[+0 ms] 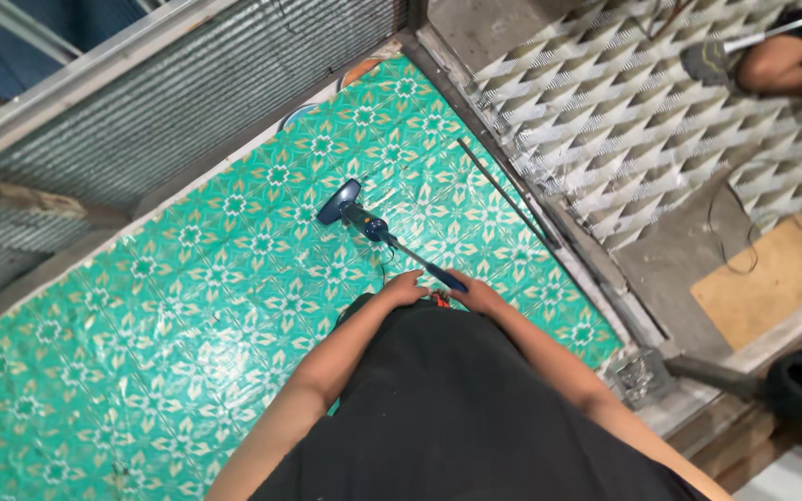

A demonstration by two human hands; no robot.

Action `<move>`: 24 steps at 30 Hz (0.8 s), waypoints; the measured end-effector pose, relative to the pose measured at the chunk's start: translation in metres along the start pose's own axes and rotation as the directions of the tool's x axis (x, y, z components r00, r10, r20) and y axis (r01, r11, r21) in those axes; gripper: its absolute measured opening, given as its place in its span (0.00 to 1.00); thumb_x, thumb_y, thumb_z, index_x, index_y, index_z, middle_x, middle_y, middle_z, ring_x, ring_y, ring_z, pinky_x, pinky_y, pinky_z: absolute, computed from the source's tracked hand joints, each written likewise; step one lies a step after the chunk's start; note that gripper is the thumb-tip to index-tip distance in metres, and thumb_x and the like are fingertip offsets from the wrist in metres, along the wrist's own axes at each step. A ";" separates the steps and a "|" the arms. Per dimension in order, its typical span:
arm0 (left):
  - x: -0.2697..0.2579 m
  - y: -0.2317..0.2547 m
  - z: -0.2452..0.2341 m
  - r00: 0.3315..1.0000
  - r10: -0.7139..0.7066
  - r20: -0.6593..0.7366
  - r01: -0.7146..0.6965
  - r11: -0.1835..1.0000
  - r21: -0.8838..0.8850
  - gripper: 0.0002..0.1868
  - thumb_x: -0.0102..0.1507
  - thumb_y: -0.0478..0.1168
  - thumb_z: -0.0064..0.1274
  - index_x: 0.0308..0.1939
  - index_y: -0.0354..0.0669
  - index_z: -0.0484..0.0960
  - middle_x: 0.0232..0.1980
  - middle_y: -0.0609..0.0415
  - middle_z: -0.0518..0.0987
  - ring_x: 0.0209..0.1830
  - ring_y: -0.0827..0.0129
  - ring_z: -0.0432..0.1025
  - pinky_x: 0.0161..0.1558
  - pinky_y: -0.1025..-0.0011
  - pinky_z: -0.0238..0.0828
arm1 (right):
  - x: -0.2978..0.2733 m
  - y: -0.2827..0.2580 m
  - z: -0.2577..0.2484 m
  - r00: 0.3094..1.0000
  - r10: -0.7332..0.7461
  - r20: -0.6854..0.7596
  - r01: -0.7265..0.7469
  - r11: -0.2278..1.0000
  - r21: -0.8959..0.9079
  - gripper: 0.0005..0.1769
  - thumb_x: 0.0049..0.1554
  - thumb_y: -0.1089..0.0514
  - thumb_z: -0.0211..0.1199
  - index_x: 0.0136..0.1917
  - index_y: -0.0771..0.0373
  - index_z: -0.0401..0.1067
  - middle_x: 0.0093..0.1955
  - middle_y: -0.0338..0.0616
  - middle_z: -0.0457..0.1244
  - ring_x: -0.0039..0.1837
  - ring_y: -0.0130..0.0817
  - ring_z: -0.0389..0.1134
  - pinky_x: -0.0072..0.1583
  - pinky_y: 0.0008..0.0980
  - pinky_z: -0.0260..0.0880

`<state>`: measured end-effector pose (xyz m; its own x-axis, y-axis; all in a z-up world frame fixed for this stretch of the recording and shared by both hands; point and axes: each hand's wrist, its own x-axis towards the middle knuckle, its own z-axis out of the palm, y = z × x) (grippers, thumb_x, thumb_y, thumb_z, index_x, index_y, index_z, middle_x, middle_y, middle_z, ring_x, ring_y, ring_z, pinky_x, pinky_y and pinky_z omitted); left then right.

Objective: The person vacuums a patterned green floor using a handheld vacuum cleaner, moving the nozzle across the tiles.

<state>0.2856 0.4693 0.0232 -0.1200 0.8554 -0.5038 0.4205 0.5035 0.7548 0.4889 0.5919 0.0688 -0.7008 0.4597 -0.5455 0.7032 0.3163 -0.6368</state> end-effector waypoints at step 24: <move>0.020 -0.037 -0.064 0.935 -0.238 -0.263 0.220 0.971 -0.096 0.39 0.58 0.57 0.59 0.67 0.38 0.74 0.67 0.37 0.74 0.67 0.47 0.68 0.66 0.59 0.64 | 0.153 -0.051 -0.091 0.905 -0.387 0.176 0.403 0.913 -0.066 0.41 0.51 0.55 0.68 0.76 0.45 0.60 0.46 0.48 0.69 0.43 0.38 0.70 0.47 0.40 0.70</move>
<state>0.2098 0.4761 0.0121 -0.4488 0.7119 -0.5402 0.2957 0.6887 0.6620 0.3568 0.7218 0.0681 -0.9274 0.1475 -0.3438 0.3677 0.5288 -0.7650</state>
